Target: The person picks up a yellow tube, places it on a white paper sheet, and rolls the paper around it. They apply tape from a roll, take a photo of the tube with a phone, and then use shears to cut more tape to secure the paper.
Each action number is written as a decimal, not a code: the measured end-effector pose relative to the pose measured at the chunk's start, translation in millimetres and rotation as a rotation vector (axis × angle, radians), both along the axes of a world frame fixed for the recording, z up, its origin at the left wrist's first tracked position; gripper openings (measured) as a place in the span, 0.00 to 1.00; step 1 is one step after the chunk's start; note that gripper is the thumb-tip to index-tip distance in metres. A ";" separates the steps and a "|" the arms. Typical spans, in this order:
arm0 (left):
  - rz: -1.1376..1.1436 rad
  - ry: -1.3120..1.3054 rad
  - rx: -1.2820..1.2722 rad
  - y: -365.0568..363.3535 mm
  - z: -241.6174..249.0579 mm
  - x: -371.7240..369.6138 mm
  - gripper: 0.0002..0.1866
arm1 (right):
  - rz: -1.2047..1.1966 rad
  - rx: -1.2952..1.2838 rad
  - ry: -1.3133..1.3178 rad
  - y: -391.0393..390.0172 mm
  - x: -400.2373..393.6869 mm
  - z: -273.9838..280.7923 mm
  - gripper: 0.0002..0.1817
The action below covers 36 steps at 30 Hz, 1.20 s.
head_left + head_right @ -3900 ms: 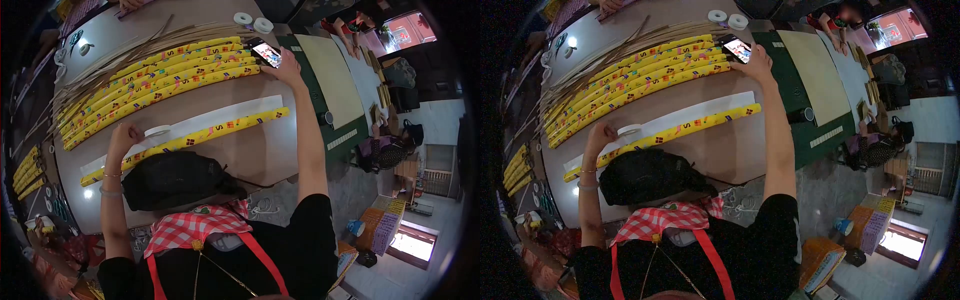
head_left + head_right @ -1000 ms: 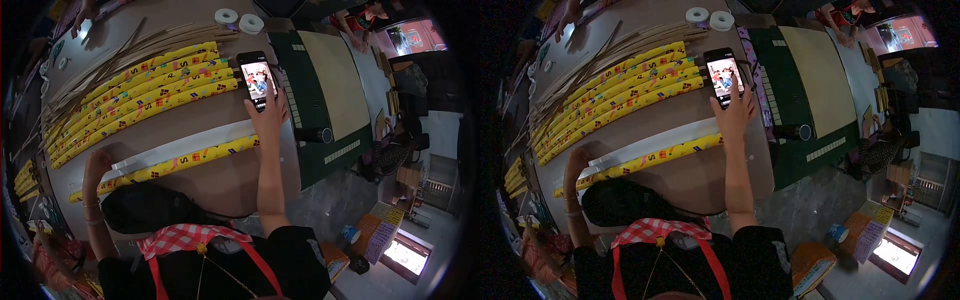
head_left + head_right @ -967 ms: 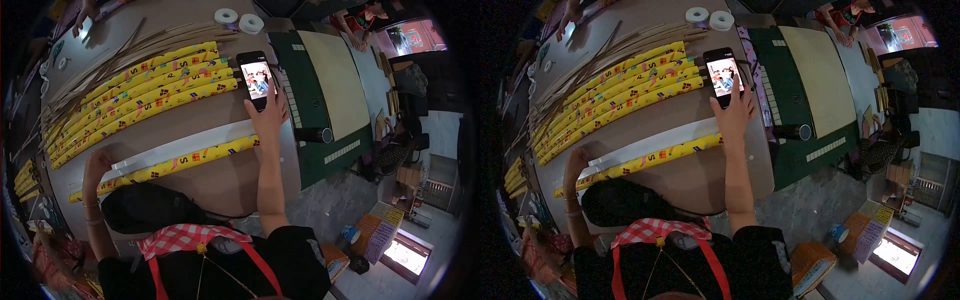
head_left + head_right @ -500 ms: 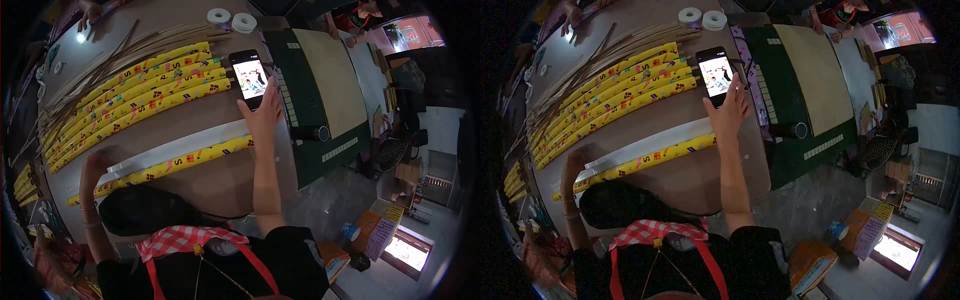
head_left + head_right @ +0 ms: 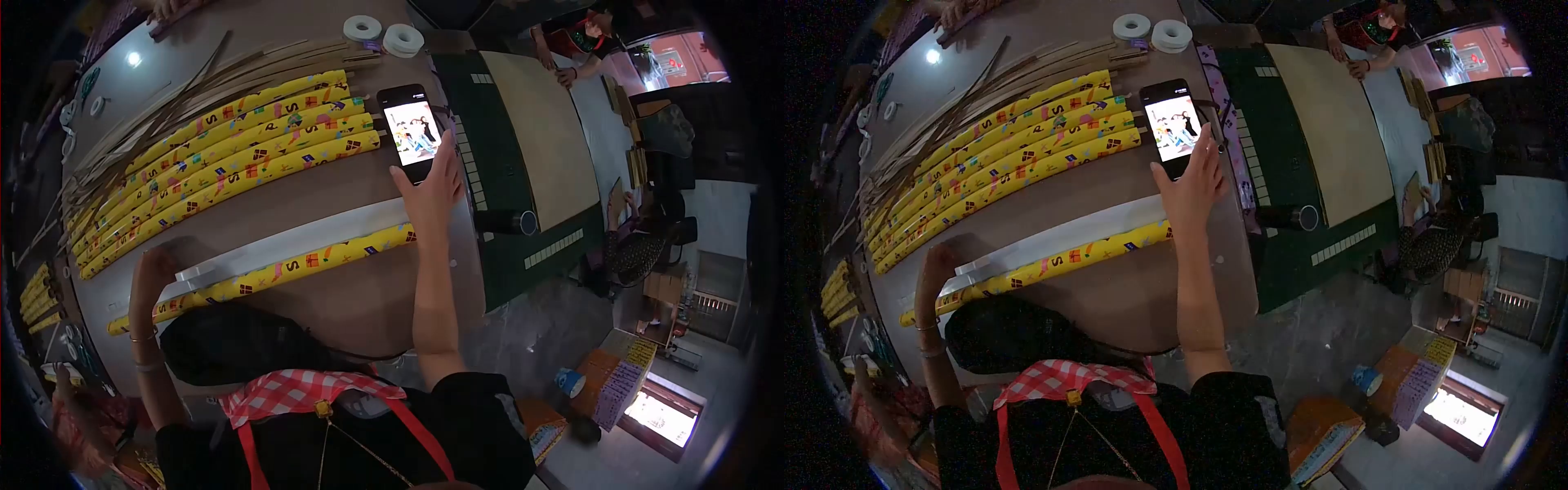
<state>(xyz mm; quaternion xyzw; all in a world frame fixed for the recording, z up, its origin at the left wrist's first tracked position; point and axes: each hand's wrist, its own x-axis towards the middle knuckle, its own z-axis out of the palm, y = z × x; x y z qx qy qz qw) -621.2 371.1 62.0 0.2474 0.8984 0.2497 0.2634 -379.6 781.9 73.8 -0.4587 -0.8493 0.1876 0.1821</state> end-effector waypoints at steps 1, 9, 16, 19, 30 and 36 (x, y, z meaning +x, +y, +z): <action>0.008 0.018 -0.027 -2.3 -4.0 -1.5 0.07 | 0.000 0.000 0.000 0.0 -0.2 0.2 0.53; -0.019 0.041 -0.003 1.7 0.0 -0.1 0.08 | -0.020 -0.019 -0.018 -0.7 -1.7 3.2 0.53; -0.021 0.042 -0.122 23.6 31.0 12.7 0.06 | 0.010 0.024 0.007 -0.1 0.6 0.9 0.53; -0.066 0.073 -0.108 14.1 21.3 8.2 0.06 | 0.009 0.016 0.008 -0.2 0.2 0.8 0.52; -0.026 0.096 -0.033 12.5 15.8 5.8 0.09 | 0.002 0.019 -0.022 0.8 0.0 0.0 0.52; -0.070 0.062 -0.016 5.0 1.3 -1.0 0.09 | -0.002 -0.001 -0.017 3.1 1.3 -2.8 0.53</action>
